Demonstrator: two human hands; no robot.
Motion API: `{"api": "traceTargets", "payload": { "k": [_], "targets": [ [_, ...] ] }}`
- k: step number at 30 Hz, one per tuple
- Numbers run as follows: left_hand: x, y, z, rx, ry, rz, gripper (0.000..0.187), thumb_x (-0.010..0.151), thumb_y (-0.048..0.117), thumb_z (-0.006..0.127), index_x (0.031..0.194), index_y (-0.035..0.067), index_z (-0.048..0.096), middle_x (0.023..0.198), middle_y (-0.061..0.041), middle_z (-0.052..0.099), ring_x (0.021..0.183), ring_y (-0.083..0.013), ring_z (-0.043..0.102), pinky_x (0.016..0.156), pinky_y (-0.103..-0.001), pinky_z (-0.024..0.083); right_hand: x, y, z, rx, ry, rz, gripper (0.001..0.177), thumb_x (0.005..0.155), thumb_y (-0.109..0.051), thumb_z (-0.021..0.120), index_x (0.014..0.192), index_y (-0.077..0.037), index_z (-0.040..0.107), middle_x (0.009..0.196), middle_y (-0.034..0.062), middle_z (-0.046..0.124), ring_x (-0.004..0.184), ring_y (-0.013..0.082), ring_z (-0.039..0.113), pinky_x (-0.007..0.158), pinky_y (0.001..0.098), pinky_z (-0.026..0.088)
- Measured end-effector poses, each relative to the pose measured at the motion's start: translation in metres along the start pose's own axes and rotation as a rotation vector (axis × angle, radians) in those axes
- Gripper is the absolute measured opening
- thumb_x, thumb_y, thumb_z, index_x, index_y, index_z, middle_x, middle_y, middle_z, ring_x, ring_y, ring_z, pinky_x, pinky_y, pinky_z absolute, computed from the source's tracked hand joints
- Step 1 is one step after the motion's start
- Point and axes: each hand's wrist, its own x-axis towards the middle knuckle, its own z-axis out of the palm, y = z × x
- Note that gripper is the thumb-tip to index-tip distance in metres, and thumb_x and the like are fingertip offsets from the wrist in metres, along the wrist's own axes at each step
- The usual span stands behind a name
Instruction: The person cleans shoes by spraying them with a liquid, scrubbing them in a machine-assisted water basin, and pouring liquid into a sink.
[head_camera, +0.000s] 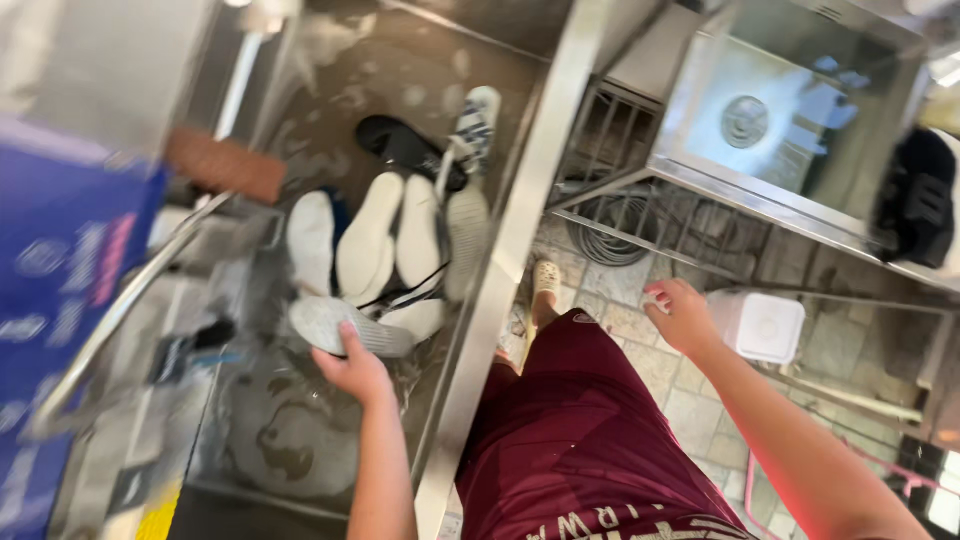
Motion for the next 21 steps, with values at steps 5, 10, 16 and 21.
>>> {"api": "traceTargets", "payload": {
  "k": [5,10,16,21],
  "targets": [
    [0.034,0.041,0.081,-0.033,-0.489,0.128,0.072,0.097,0.025,0.077,0.154,0.003,0.04,0.153,-0.022,0.048,0.138,-0.0289,0.051,0.114,-0.044,0.044,-0.002,0.057,-0.004,-0.004,-0.144,0.17,0.036,0.08,-0.022,0.077,0.113,-0.008,0.071,0.108,0.0133,0.072,0.095,0.0272,0.071,0.084,0.0389,0.056],
    [0.039,0.022,0.111,0.826,-0.423,-0.043,0.115,0.072,0.052,0.09,0.162,0.022,0.027,0.166,-0.025,0.012,0.153,-0.047,0.014,0.12,-0.06,0.026,0.017,0.076,-0.034,-0.02,-0.303,0.342,0.042,0.081,-0.028,0.078,0.118,-0.009,0.071,0.109,0.0132,0.077,0.101,0.0274,0.073,0.089,0.0378,0.055],
    [-0.012,0.007,0.137,0.97,-0.699,-0.34,0.137,0.06,0.061,0.091,0.167,0.036,0.009,0.171,-0.024,-0.012,0.154,-0.0526,0.004,0.119,-0.064,0.018,0.045,0.107,-0.072,-0.064,-0.434,0.435,0.041,0.085,-0.029,0.076,0.121,-0.008,0.073,0.114,0.0143,0.077,0.108,0.0282,0.071,0.094,0.0383,0.052],
    [0.0,0.007,0.136,0.661,-1.039,-0.122,0.127,0.065,0.052,0.092,0.166,0.029,0.018,0.165,-0.026,0.025,0.155,-0.0407,0.031,0.123,-0.041,0.03,0.074,0.126,-0.092,0.017,-0.425,0.448,0.041,0.087,-0.028,0.075,0.123,-0.007,0.073,0.115,0.0159,0.078,0.107,0.0283,0.071,0.093,0.0396,0.052]
  ]
}}
